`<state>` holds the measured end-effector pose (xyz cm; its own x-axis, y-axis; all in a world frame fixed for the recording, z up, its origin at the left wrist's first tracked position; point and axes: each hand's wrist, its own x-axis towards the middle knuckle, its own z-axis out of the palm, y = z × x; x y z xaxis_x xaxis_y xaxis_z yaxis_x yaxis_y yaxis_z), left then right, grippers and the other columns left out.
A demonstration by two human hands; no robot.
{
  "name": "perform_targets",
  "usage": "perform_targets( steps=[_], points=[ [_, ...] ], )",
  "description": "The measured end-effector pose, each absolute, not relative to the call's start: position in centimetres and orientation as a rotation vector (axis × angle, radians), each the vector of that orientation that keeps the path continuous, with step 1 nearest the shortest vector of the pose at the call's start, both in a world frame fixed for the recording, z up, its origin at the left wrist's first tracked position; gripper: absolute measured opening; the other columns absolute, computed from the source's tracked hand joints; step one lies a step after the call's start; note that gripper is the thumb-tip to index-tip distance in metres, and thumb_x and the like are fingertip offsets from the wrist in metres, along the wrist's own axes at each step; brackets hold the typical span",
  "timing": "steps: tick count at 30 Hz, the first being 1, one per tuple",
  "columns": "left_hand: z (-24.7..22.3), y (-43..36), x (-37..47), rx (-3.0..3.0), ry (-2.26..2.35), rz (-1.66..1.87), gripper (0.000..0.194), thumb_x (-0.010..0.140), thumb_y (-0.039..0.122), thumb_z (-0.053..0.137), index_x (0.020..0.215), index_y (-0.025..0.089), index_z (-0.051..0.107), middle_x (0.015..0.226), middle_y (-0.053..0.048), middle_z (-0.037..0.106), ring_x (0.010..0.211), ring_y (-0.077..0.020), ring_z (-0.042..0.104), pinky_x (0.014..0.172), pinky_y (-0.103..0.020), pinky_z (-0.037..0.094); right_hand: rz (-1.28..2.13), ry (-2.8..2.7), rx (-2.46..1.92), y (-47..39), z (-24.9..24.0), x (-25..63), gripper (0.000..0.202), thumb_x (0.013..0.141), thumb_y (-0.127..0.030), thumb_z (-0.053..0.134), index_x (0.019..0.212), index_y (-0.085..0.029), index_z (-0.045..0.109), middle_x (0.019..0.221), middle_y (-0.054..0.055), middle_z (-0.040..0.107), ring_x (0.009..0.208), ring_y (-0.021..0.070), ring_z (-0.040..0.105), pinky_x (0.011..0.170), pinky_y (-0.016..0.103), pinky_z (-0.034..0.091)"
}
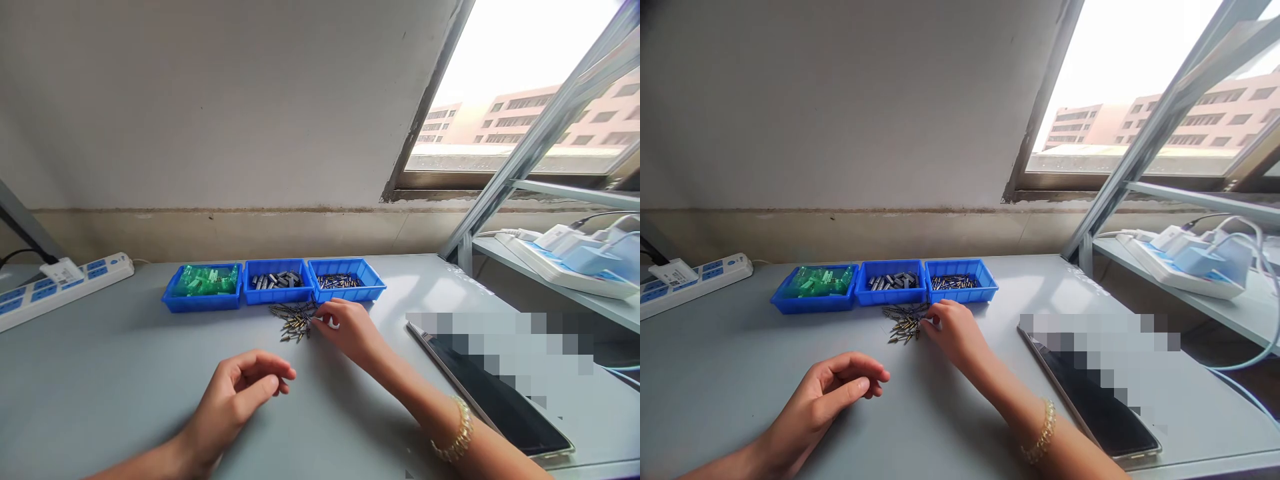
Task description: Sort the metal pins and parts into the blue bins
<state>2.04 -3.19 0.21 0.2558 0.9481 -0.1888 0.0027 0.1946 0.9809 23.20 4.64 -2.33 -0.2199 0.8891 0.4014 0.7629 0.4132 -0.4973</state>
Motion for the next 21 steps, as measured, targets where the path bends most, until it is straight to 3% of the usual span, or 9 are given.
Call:
perform_targets(
  steps=[6,11,15,18,21],
  points=[
    [-0.1,-3.2,2.0,1.18,1.084,0.893,0.013,0.074,0.023,0.061,0.08,0.02,0.073,0.083,-0.004,0.074,0.079,-0.0193,0.064,0.077,-0.029,0.049,0.379,-1.978,-1.459,4.9,-2.8,23.0,0.015,0.07,-0.008,0.055,0.062,-0.018,0.064,0.065,0.003,0.06,0.059,0.0154,0.052,0.059,0.03,0.041],
    [-0.3,-3.1,2.0,1.18,1.101,0.895,0.013,0.075,0.023,0.061,0.082,0.02,0.072,0.086,-0.004,0.074,0.08,-0.0193,0.064,0.079,-0.03,0.049,0.586,-1.876,-1.404,4.1,-1.4,23.0,0.007,0.069,-0.014,0.054,0.065,-0.018,0.059,0.059,0.0,0.058,0.056,0.0132,0.053,0.054,0.027,0.044],
    [-0.7,-2.9,2.1,1.149,1.089,0.938,0.019,0.075,0.025,0.065,0.092,0.02,0.069,0.094,-0.004,0.073,0.08,-0.0184,0.065,0.079,-0.03,0.049,1.16,-1.728,-1.177,2.7,-0.7,21.9,0.01,0.071,-0.024,0.059,0.066,-0.018,0.053,0.059,0.0,0.062,0.051,0.0118,0.057,0.044,0.022,0.046],
    [-0.5,-2.8,2.3,1.135,1.082,0.944,0.022,0.073,0.028,0.069,0.093,0.019,0.066,0.093,-0.005,0.073,0.077,-0.0173,0.064,0.076,-0.029,0.049,1.622,-1.505,-0.911,1.6,-0.5,20.9,0.021,0.068,-0.031,0.07,0.067,-0.016,0.055,0.061,0.003,0.065,0.057,0.0135,0.062,0.046,0.022,0.048],
    [-0.1,-2.8,2.5,1.118,1.103,0.924,0.019,0.07,0.03,0.071,0.083,0.017,0.066,0.078,-0.003,0.073,0.072,-0.0167,0.062,0.072,-0.028,0.048,1.67,-1.497,-0.86,0.9,-0.5,20.3,0.023,0.066,-0.031,0.076,0.067,-0.014,0.06,0.062,0.002,0.065,0.058,0.0117,0.061,0.046,0.019,0.048]
  ],
)
